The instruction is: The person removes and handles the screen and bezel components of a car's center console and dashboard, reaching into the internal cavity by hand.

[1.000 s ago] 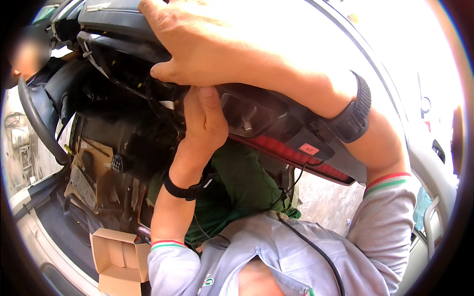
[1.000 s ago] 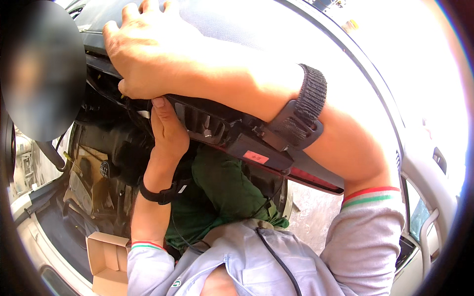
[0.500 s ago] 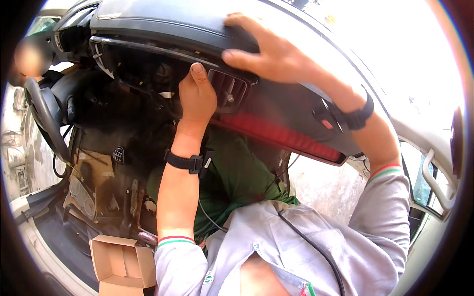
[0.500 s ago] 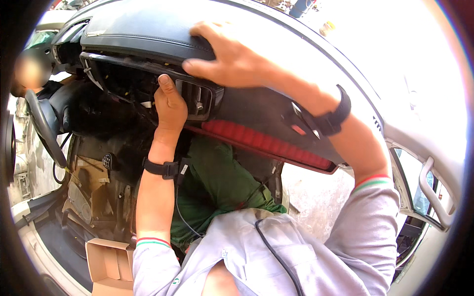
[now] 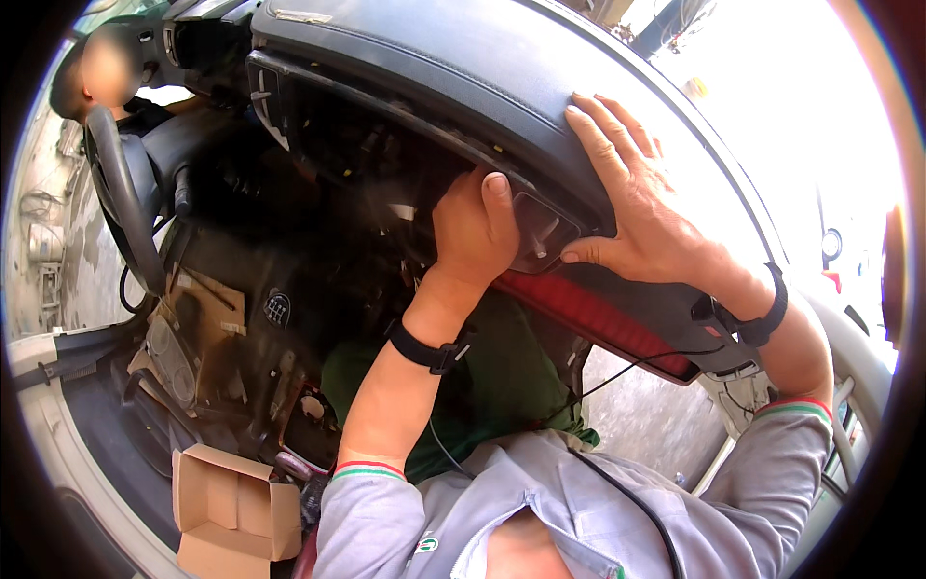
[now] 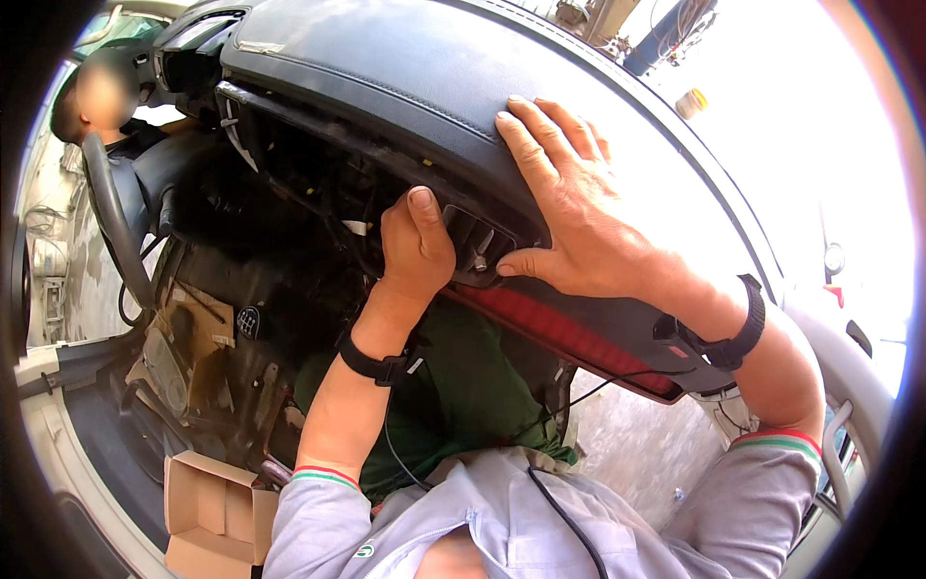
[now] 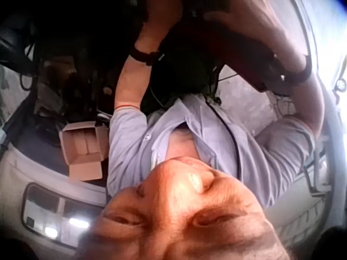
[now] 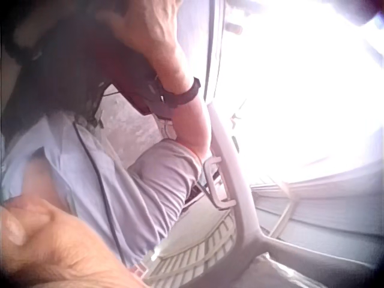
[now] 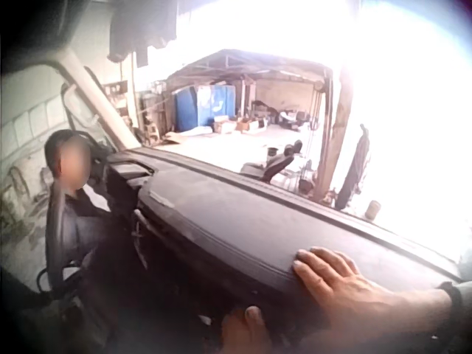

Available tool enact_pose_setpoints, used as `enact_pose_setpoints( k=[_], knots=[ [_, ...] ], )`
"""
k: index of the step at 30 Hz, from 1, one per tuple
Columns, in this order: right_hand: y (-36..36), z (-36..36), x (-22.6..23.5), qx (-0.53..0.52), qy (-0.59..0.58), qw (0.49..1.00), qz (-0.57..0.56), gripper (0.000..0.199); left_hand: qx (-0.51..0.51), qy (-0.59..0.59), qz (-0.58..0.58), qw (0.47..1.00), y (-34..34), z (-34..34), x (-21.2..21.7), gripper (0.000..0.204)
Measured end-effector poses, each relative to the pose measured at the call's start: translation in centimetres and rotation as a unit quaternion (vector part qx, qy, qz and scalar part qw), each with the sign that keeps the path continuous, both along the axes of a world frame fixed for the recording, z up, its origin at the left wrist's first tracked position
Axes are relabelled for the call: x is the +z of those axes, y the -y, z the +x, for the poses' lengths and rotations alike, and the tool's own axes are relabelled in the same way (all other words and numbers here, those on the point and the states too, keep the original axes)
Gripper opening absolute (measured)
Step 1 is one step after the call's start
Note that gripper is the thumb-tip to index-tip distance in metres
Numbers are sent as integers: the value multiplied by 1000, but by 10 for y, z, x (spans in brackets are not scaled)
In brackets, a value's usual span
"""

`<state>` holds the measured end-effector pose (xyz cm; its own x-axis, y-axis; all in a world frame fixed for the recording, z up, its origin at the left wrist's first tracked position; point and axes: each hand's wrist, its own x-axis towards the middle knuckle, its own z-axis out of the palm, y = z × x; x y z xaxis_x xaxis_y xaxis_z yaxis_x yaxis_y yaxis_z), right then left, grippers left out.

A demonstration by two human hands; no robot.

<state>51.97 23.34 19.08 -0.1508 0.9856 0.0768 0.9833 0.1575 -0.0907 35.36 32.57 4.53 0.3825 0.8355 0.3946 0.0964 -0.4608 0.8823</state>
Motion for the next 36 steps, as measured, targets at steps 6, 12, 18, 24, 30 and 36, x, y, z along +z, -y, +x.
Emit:
enact_pose_setpoints(
  k=[6,12,18,24,30,36],
  knots=[
    [-1,-7,4,-16,-27,999,6,114,0,-38,-6,999,-5,-2,5,54],
    [-4,-1,4,-21,-41,999,6,115,25,-12,-5,1000,-28,-59,48,45],
    [-7,-6,8,-27,-36,999,1,118,225,67,-3,972,-181,-146,62,53],
    [-4,-10,8,-26,-49,998,10,122,281,69,47,956,-281,-134,36,68],
    [-4,-6,7,-10,-49,999,9,121,309,24,-37,950,-280,-90,31,66],
    [-11,-6,11,-28,-39,999,7,121,323,29,-32,945,-266,-97,37,70]
  ],
)
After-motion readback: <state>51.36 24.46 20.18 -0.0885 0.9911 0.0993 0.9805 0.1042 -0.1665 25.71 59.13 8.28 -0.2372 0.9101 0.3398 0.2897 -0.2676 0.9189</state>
